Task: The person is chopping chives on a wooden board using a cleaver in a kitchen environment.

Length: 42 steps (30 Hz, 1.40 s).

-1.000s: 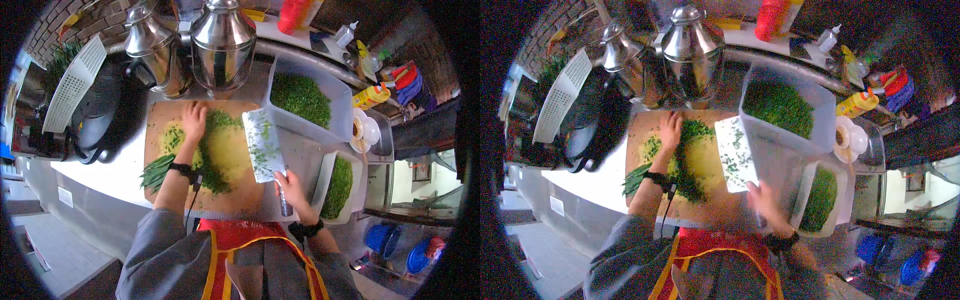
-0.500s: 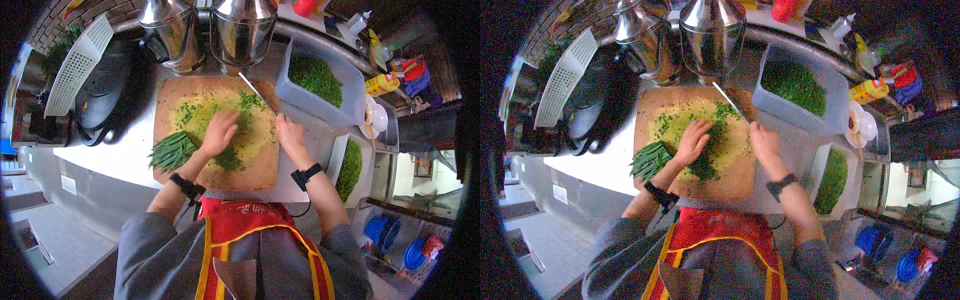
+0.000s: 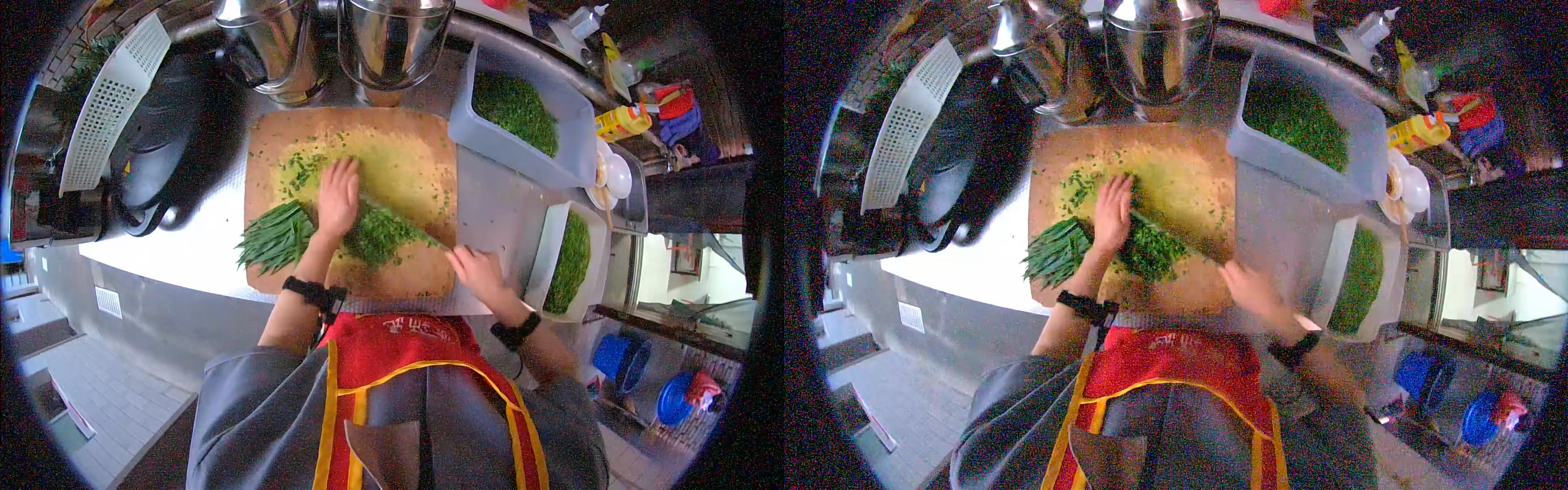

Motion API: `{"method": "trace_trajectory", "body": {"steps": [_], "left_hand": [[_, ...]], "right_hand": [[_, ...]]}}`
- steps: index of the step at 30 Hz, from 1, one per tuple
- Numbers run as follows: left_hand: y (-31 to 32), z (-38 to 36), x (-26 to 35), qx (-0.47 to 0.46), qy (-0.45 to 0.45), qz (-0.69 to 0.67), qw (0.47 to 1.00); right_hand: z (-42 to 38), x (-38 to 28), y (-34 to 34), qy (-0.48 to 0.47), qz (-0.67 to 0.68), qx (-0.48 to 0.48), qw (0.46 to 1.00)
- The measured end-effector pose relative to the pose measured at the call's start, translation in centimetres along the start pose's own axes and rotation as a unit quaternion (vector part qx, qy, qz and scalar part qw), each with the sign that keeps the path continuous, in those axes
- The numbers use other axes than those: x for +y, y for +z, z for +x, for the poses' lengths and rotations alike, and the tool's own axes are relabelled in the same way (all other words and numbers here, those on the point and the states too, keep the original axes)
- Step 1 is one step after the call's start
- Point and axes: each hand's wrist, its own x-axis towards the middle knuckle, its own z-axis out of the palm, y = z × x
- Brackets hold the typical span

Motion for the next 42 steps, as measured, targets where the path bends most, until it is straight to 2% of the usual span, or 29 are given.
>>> {"method": "trace_trajectory", "body": {"steps": [3,5,6,7,12,16,20,23,29,38,40,42], "left_hand": [[-0.9,-2.0,2.0,-0.091,0.028,-0.072,0.993],[-2.2,-2.7,3.7,-0.161,0.032,-0.106,0.981],[-3.2,-2.9,4.4,-0.137,0.017,-0.101,0.985],[-4.3,-3.1,5.1,-0.114,0.001,-0.096,0.989],[-3.9,-6.2,6.1,-0.029,-0.070,-0.059,0.995],[-2.1,-6.8,5.2,-0.008,-0.122,-0.019,0.992],[-0.9,-5.3,5.8,-0.005,-0.105,0.005,0.994],[0.0,-4.2,6.6,0.004,-0.088,0.001,0.996],[0.1,-4.4,6.9,0.011,-0.086,-0.081,0.993],[0.4,-2.2,7.5,0.075,-0.154,-0.235,0.957],[0.0,-0.1,8.9,0.094,-0.120,-0.248,0.957],[-0.5,2.3,11.1,0.101,-0.090,-0.259,0.956]], "right_hand": [[-2.5,-0.9,0.5,0.158,0.111,0.003,0.981],[-3.2,-0.9,1.7,0.307,0.335,-0.021,0.891],[-3.6,-0.9,2.1,0.375,0.438,-0.030,0.817],[-3.6,-1.1,2.1,0.405,0.475,-0.021,0.781],[-6.5,0.3,5.6,0.420,0.488,-0.057,0.763],[-6.7,-0.8,7.3,0.429,0.484,-0.073,0.759],[-5.4,-3.0,7.0,0.447,0.491,-0.065,0.745],[-5.3,-3.9,7.4,0.426,0.498,-0.057,0.753],[-2.2,-7.9,6.9,0.426,0.482,-0.091,0.760],[1.7,-10.1,7.6,0.400,0.601,-0.052,0.690],[2.6,-9.7,5.5,0.381,0.625,-0.025,0.681],[3.3,-8.9,3.1,0.381,0.607,-0.001,0.697]]}}
